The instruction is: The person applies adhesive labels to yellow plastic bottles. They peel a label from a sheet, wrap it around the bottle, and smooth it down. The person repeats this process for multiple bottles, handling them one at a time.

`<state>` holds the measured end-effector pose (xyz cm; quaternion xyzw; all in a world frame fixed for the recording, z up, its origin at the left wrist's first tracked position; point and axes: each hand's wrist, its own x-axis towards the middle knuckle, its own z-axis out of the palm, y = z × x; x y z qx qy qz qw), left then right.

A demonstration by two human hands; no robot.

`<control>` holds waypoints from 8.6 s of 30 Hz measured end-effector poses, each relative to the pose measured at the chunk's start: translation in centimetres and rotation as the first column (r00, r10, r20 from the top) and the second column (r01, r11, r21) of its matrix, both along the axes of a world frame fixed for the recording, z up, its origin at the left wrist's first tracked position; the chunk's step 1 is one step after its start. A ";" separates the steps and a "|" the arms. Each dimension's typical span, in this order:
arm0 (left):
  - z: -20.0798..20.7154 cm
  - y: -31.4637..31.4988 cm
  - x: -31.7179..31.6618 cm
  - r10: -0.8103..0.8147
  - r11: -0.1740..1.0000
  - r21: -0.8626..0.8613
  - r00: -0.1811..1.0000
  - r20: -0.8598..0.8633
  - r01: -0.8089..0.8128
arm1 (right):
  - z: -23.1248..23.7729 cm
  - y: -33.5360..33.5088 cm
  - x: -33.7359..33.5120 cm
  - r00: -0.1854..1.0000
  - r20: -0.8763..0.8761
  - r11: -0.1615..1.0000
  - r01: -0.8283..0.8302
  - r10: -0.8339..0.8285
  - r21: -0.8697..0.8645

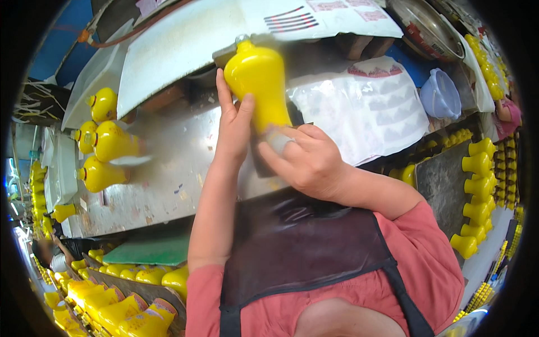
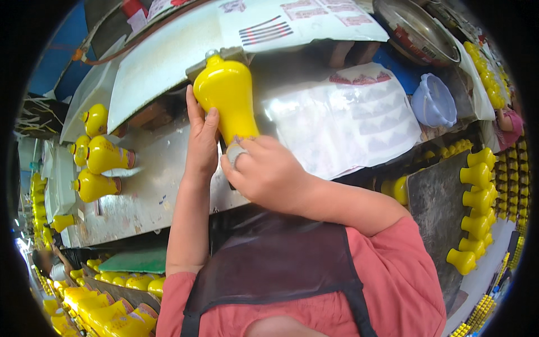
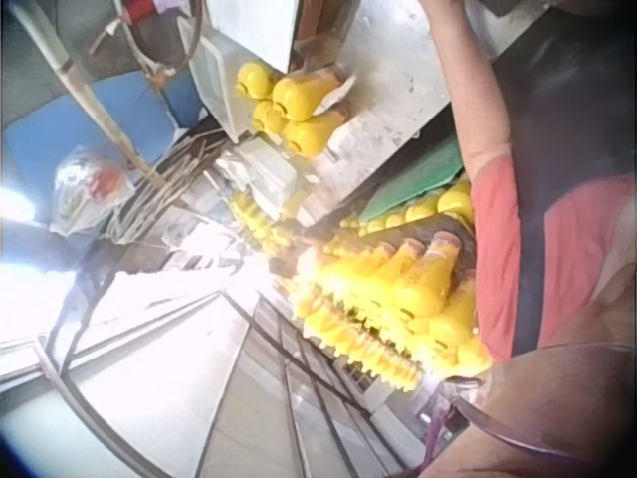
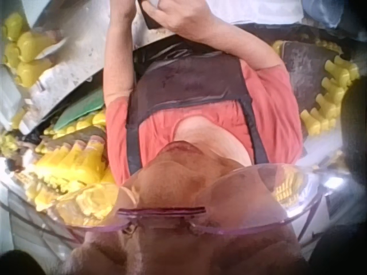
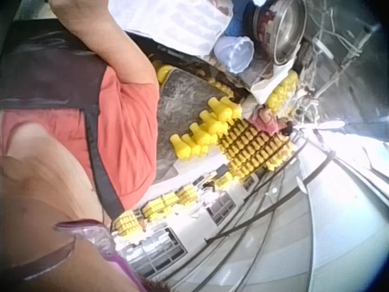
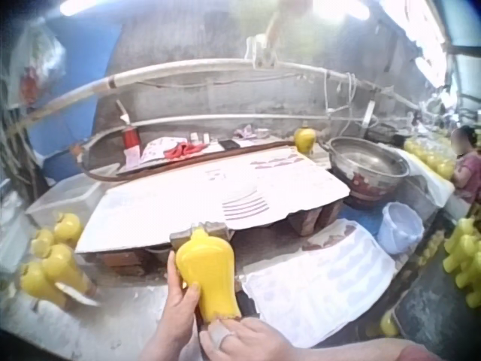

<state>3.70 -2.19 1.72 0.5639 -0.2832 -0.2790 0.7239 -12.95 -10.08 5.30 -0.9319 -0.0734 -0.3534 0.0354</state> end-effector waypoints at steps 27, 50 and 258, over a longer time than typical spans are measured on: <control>-0.8 -0.8 -1.4 0.051 0.992 0.118 0.994 -0.101 -0.039 | 2.4 -27.9 0.9 0.664 -0.342 0.593 0.748 -0.665 0.298; -1.2 -0.6 -1.1 0.076 0.985 0.160 0.997 -0.031 -0.070 | 0.1 -34.2 -3.2 0.713 -0.319 0.776 0.612 -0.625 -0.153; -3.1 1.0 -0.7 -0.099 0.986 0.152 0.964 0.246 0.063 | -3.4 -8.7 4.6 0.897 -0.352 0.348 0.251 0.267 0.903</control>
